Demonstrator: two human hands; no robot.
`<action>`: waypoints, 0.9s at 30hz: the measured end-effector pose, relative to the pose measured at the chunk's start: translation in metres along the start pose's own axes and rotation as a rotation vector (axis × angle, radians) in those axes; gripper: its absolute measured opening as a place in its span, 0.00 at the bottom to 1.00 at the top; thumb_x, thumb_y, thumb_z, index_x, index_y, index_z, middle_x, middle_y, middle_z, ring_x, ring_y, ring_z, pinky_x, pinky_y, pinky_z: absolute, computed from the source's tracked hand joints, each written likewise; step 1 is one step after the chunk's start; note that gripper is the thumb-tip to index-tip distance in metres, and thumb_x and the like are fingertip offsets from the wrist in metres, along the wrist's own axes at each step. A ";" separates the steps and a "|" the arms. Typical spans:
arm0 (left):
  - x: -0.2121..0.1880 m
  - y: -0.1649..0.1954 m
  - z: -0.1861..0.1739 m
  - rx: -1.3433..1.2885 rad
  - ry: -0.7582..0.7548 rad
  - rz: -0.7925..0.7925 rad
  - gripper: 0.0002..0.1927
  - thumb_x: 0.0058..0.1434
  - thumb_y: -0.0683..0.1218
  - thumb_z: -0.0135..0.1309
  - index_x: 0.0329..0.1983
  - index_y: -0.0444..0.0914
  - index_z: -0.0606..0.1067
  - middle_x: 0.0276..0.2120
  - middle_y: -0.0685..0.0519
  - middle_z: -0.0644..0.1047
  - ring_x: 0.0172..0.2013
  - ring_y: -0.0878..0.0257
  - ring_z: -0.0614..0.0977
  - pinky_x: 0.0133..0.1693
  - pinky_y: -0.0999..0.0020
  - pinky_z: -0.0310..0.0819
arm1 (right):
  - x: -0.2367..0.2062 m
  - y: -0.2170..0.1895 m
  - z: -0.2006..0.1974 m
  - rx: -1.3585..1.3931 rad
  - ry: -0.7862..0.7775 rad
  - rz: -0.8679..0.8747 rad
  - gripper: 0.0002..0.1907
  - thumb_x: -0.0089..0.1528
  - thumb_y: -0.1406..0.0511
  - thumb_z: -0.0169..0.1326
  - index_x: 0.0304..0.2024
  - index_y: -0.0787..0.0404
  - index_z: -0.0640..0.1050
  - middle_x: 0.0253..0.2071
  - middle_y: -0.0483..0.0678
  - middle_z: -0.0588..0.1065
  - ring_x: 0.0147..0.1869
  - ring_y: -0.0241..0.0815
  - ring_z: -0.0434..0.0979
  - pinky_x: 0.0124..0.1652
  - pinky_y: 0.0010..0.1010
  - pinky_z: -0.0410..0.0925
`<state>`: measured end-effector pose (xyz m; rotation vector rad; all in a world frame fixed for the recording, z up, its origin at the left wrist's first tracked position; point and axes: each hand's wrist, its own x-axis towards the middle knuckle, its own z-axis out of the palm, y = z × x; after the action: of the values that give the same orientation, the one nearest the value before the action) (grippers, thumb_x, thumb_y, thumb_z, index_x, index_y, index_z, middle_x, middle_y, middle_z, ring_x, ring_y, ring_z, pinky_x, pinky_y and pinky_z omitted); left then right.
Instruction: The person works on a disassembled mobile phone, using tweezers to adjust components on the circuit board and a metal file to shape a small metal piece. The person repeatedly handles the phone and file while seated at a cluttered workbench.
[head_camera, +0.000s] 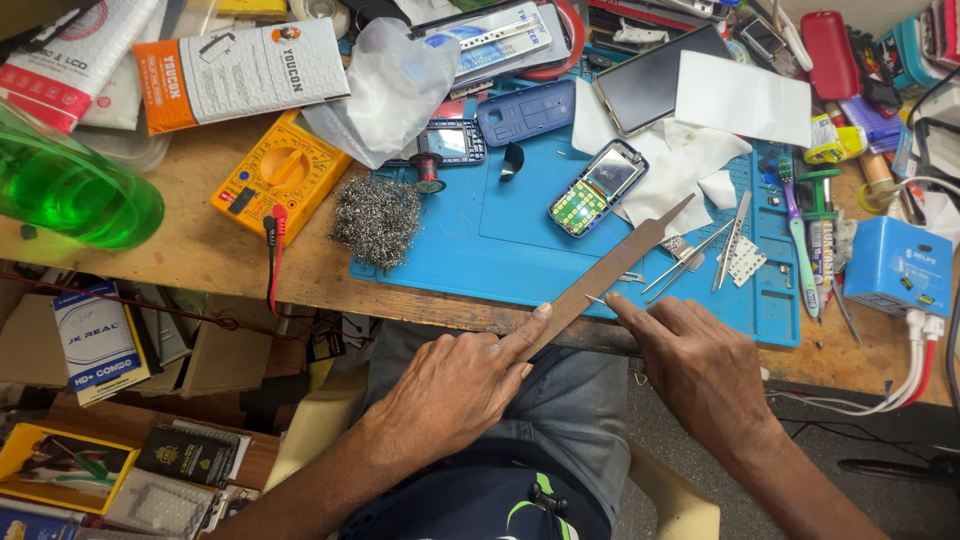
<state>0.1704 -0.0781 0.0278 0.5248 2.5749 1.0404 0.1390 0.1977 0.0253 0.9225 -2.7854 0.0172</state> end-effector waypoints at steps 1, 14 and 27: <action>0.000 0.000 0.000 -0.005 -0.003 0.002 0.33 0.67 0.49 0.50 0.75 0.43 0.58 0.22 0.42 0.78 0.25 0.46 0.83 0.32 0.49 0.80 | -0.001 0.000 0.001 -0.003 -0.004 0.000 0.19 0.61 0.66 0.56 0.56 0.49 0.80 0.27 0.44 0.73 0.26 0.41 0.74 0.24 0.36 0.71; -0.001 0.003 -0.003 -0.007 -0.022 -0.025 0.31 0.68 0.50 0.48 0.75 0.43 0.58 0.24 0.41 0.78 0.27 0.43 0.82 0.32 0.47 0.79 | 0.006 0.005 -0.002 -0.047 -0.047 -0.008 0.21 0.58 0.66 0.59 0.54 0.44 0.81 0.26 0.45 0.74 0.26 0.44 0.75 0.25 0.39 0.71; -0.002 0.000 0.000 0.029 0.020 0.029 0.33 0.67 0.49 0.51 0.75 0.43 0.58 0.23 0.41 0.77 0.25 0.43 0.82 0.32 0.46 0.79 | 0.034 0.000 -0.030 -0.212 -0.075 -0.151 0.24 0.60 0.70 0.56 0.56 0.41 0.81 0.27 0.42 0.74 0.27 0.38 0.75 0.26 0.33 0.72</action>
<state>0.1719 -0.0792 0.0279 0.5632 2.6113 1.0237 0.1188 0.1800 0.0617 1.0944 -2.7074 -0.3348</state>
